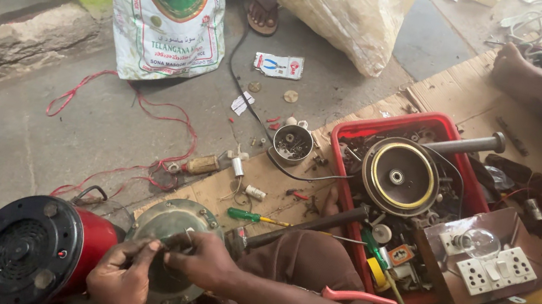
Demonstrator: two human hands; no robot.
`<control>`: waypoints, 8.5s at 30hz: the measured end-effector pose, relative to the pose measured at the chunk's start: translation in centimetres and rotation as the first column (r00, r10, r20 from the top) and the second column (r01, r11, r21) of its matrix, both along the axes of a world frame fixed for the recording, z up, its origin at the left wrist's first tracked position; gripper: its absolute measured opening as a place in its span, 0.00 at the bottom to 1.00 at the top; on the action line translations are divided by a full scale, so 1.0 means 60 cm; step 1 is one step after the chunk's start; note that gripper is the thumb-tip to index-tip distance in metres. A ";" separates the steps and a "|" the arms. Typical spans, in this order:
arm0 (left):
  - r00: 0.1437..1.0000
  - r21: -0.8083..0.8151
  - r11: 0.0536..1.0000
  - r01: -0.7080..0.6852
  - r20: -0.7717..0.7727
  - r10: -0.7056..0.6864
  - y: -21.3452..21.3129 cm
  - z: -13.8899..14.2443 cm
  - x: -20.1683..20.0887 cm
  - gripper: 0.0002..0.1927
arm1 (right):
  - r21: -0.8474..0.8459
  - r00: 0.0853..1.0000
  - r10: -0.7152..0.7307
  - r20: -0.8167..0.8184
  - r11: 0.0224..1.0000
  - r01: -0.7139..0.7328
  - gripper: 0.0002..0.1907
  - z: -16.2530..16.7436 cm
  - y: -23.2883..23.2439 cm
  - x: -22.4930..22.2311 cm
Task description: The person is repairing an electrical motor by manipulating wires and components inside the motor housing. They use a screwdriver to adjust connections and a pair of pliers to handle wires. The person works on the motor's internal components, focusing on the wiring and connections.
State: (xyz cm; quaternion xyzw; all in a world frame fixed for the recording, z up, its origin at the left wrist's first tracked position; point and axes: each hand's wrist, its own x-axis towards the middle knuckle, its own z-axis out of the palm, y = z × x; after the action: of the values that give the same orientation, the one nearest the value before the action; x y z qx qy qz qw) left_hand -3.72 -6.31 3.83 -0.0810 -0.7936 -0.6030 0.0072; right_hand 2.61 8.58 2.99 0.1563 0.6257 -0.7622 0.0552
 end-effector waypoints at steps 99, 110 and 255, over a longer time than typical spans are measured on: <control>0.936 -0.226 0.941 0.251 -0.190 -0.295 0.022 0.068 -0.014 0.12 | 0.076 0.984 -0.051 0.168 0.996 0.039 0.16 0.029 0.188 0.111; 0.939 -0.419 0.902 0.108 -0.254 -0.230 0.003 0.063 -0.002 0.12 | 0.766 0.978 -0.022 -0.207 0.619 0.176 0.17 -0.037 0.037 0.056; 0.975 0.062 0.995 0.074 -0.212 -0.059 0.071 0.002 0.074 0.23 | -0.068 0.803 -0.511 0.306 0.830 0.554 0.06 0.039 0.307 -0.021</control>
State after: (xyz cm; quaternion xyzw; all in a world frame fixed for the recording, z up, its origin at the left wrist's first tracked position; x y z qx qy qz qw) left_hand 0.72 -2.05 3.98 -0.1704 -0.7638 -0.6181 0.0736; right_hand 1.34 27.02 5.35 0.4255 0.4817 -0.7635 -0.0631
